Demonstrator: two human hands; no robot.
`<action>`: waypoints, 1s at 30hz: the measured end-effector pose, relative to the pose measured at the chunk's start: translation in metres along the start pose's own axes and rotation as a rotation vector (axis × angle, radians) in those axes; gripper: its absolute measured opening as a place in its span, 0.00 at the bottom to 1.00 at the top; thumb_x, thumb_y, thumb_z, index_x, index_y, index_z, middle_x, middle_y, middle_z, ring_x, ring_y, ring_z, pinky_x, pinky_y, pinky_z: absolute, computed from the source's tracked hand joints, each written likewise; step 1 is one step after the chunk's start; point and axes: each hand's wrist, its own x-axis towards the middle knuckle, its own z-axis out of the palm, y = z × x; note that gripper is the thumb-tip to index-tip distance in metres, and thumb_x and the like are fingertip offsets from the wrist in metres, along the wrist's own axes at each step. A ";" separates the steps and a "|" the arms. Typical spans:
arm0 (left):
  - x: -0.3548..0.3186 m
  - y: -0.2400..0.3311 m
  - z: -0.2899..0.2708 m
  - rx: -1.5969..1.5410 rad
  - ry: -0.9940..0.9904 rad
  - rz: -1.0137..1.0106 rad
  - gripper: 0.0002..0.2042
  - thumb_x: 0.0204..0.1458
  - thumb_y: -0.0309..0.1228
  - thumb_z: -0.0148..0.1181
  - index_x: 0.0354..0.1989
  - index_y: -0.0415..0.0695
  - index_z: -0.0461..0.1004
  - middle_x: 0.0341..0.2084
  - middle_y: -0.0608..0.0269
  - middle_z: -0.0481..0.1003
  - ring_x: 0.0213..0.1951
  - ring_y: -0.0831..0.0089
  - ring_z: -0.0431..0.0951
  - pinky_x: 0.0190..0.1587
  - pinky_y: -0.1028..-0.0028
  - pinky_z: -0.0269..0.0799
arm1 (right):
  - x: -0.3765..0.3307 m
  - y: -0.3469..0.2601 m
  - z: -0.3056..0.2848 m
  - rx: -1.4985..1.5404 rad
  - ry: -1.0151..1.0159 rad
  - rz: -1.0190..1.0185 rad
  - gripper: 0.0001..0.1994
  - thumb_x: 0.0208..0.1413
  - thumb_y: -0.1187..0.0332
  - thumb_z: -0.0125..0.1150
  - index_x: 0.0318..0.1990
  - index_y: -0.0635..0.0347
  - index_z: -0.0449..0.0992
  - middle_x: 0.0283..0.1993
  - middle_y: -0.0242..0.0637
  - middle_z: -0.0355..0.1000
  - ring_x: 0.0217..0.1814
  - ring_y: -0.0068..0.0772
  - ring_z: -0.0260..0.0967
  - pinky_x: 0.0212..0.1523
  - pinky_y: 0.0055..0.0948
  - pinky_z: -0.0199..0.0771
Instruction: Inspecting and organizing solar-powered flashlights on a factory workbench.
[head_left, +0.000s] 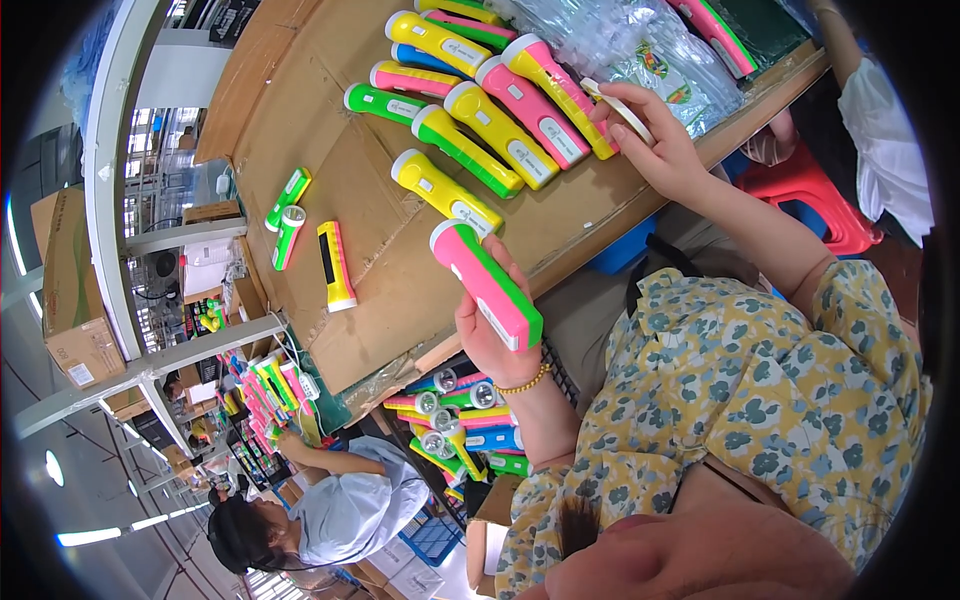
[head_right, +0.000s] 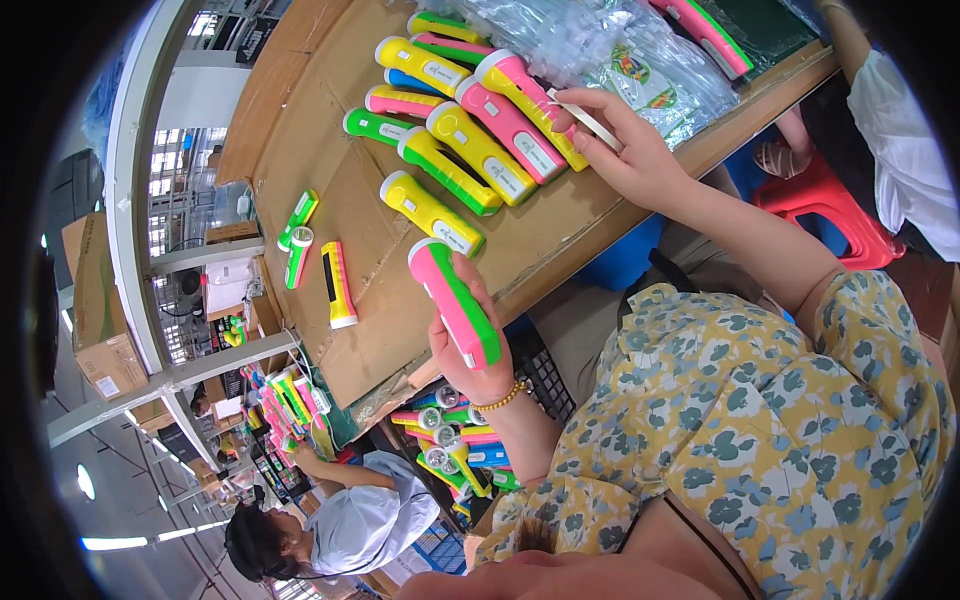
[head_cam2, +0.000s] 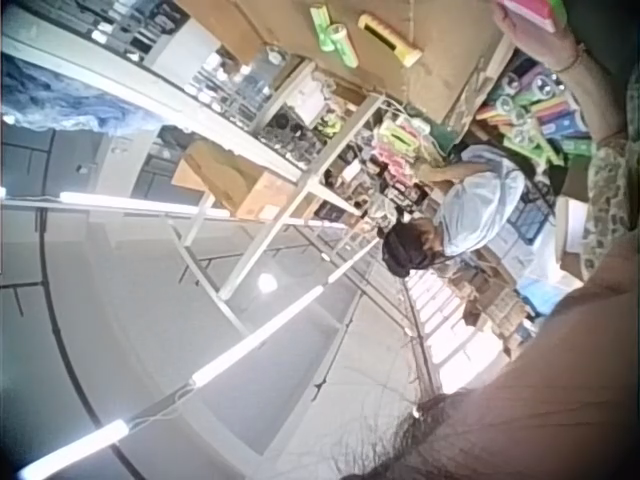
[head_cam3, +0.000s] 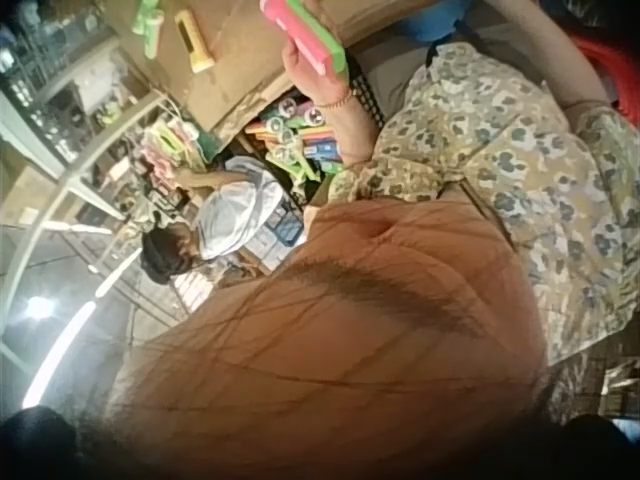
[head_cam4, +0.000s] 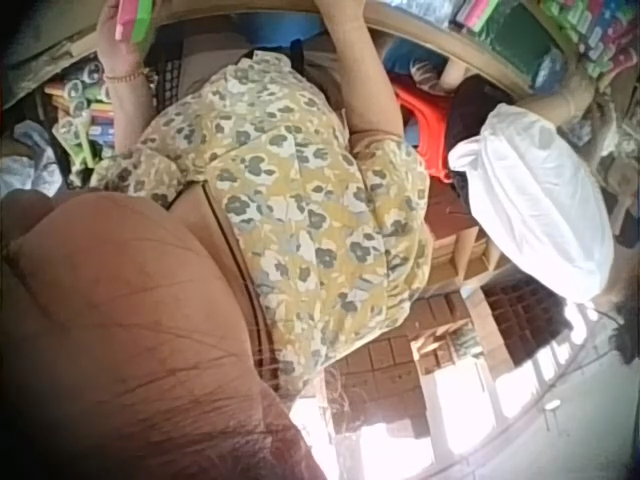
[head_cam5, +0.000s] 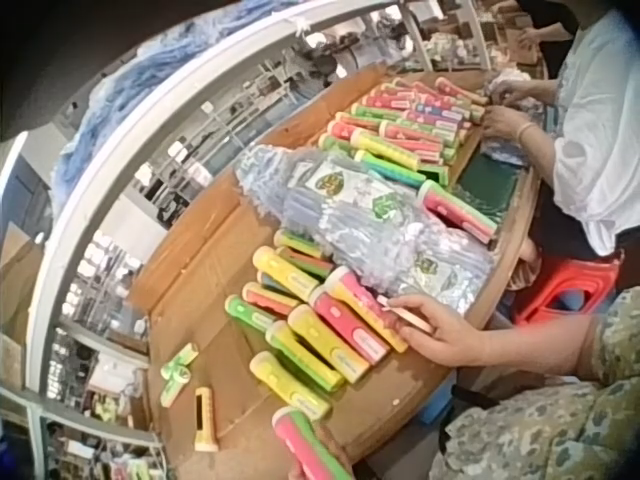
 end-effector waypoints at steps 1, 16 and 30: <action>0.001 -0.001 0.000 0.024 -0.015 0.011 0.24 0.58 0.31 0.39 0.64 0.39 0.50 0.61 0.52 0.56 0.63 0.61 0.56 0.63 0.58 0.54 | 0.000 0.000 0.000 -0.004 -0.004 -0.005 0.18 0.59 0.75 0.46 0.58 0.58 0.60 0.45 0.34 0.68 0.49 0.21 0.64 0.49 0.21 0.65; 0.003 -0.005 -0.008 0.091 -0.001 0.002 0.36 0.55 0.47 0.52 0.65 0.39 0.47 0.44 0.59 0.62 0.49 0.70 0.66 0.52 0.69 0.67 | 0.000 0.001 0.001 -0.009 0.000 -0.012 0.18 0.59 0.76 0.46 0.57 0.58 0.60 0.45 0.34 0.68 0.48 0.20 0.64 0.47 0.20 0.65; 0.002 -0.013 -0.011 0.616 0.007 0.203 0.31 0.55 0.53 0.48 0.62 0.46 0.57 0.35 0.66 0.64 0.33 0.77 0.63 0.33 0.77 0.59 | 0.000 -0.001 0.001 -0.004 -0.007 0.008 0.18 0.59 0.76 0.46 0.57 0.58 0.60 0.45 0.34 0.68 0.48 0.21 0.65 0.48 0.21 0.65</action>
